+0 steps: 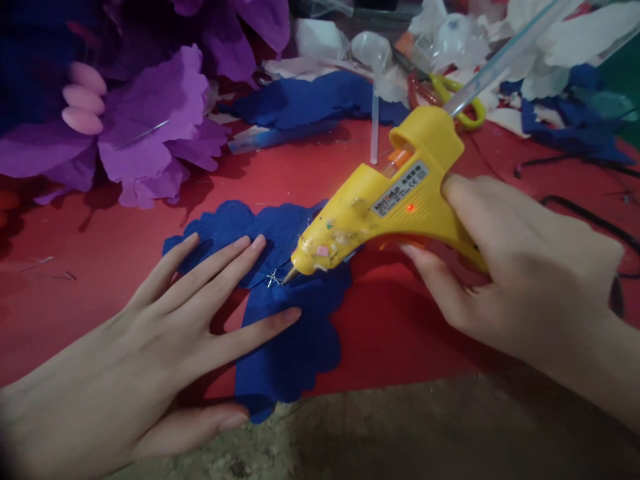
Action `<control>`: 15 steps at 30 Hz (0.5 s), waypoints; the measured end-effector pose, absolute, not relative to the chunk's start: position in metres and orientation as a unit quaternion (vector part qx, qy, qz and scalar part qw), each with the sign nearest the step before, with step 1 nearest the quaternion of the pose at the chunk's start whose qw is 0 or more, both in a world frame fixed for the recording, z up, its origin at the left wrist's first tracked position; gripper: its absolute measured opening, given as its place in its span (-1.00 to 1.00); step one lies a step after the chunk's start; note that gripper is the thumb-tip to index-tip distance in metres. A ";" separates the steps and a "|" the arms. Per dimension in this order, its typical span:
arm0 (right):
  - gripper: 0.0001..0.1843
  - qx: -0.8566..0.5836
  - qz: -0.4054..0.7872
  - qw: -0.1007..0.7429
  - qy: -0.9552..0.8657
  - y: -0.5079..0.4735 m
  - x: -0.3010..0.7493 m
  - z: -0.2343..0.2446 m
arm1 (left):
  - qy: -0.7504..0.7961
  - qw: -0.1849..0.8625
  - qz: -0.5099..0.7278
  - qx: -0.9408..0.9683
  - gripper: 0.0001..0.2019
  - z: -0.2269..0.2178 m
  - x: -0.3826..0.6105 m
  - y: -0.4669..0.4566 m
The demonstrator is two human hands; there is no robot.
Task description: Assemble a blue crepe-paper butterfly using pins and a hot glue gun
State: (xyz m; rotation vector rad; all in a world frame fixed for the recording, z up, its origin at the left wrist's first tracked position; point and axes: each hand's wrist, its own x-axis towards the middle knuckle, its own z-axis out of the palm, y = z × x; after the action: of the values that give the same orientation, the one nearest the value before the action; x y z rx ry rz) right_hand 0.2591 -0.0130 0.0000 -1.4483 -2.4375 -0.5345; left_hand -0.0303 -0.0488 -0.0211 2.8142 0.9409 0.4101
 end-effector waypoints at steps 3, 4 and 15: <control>-0.47 -0.493 -0.185 0.123 -0.841 -0.014 0.259 0.001 | 0.315 0.068 0.136 0.937 -0.49 -0.022 -0.030 -0.049; -0.48 -0.493 -0.183 0.126 -0.841 -0.013 0.259 0.002 | 0.317 0.067 0.136 0.936 -0.49 -0.022 -0.030 -0.049; -0.53 -0.512 -0.149 0.138 -0.834 -0.011 0.262 0.000 | 0.319 0.051 0.136 0.937 -0.48 -0.025 -0.030 -0.049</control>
State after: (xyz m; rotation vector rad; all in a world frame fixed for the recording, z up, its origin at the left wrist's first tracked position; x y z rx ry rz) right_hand 0.2616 -0.0105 0.0003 -1.4811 -2.4130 -0.4323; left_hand -0.0302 -0.0492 -0.0248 2.8501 0.9708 0.4130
